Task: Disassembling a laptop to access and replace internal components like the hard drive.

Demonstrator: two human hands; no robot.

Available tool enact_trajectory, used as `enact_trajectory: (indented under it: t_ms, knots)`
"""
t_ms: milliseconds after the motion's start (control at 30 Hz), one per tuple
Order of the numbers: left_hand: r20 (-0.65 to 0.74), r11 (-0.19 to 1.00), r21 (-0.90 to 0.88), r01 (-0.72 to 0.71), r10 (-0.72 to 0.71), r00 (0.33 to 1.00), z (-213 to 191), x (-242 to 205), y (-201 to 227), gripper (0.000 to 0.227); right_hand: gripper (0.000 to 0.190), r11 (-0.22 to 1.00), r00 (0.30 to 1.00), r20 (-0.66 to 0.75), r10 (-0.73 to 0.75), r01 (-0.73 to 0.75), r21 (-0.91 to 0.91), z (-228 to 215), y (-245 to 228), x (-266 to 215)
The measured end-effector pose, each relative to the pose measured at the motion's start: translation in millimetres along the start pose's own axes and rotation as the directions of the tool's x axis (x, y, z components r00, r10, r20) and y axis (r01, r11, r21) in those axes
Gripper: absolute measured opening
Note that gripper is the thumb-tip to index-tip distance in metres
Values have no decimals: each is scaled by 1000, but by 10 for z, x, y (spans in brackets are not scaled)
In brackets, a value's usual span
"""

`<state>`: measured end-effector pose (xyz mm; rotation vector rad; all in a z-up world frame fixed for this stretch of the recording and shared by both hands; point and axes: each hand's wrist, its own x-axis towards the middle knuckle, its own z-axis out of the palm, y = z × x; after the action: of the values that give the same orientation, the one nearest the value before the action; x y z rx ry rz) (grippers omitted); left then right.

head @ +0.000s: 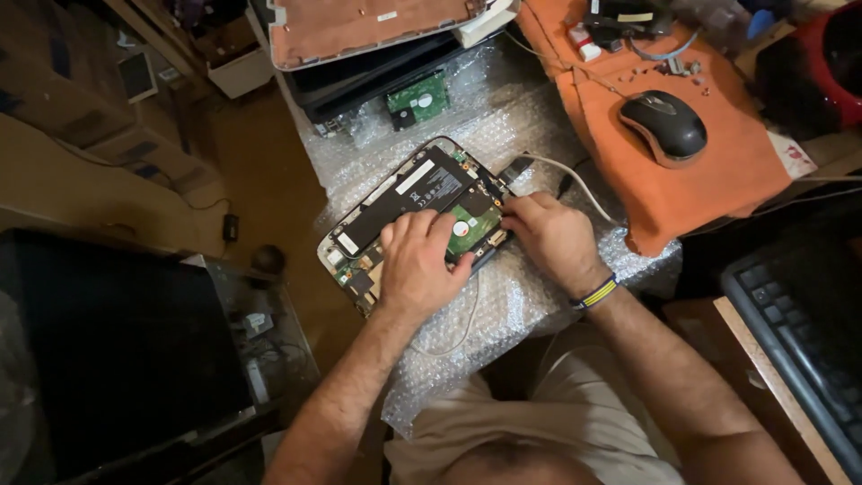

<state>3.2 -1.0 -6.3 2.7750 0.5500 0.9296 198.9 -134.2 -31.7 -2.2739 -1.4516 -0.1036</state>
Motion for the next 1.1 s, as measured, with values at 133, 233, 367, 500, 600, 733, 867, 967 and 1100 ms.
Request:
enact_trajectory:
  t_ms: [133, 233, 367, 500, 600, 733, 867, 967, 1100]
  knots:
    - [-32, 999, 28, -21, 22, 999, 46, -5, 2, 60, 20, 999, 999, 39, 26, -25, -39, -54, -49, 26]
    - [-20, 999, 23, -39, 40, 999, 42, -8, 24, 52, 20, 996, 988, 128, 82, -78, -36, -38, -34, 50]
    - [0, 999, 4, -40, 40, 999, 18, 9, 43, 44, 25, 993, 981, 161, 105, -95, -72, -59, -55, 86]
    - [7, 998, 4, -58, 58, 998, -8, 51, 93, 39, 21, 989, 967, 221, 124, -102, -108, -100, -108, 93]
    - [80, 988, -69, -135, 140, 987, -25, 62, 131, 26, 20, 989, 972, 203, 117, -96, -110, -68, -99, 92]
    - [106, 970, -67, -234, 240, 965, -51, 53, 118, 19, 17, 996, 975, 214, 64, -49, -76, -243, -172, 9]
    - [129, 962, -59, -265, 271, 954, -91, 89, 115, 22, 24, 998, 986, 161, 42, -49, 36, -313, -237, -133]
    - [129, 958, -10, -287, 285, 950, -35, 56, 112, 21, 30, 999, 986, 164, 25, -21, -27, -322, -225, -224]
    - [147, 957, -14, -291, 290, 946, -130, 125, 194, 24, 26, 994, 987, 162, -2, 19, -106, -298, -222, -224]
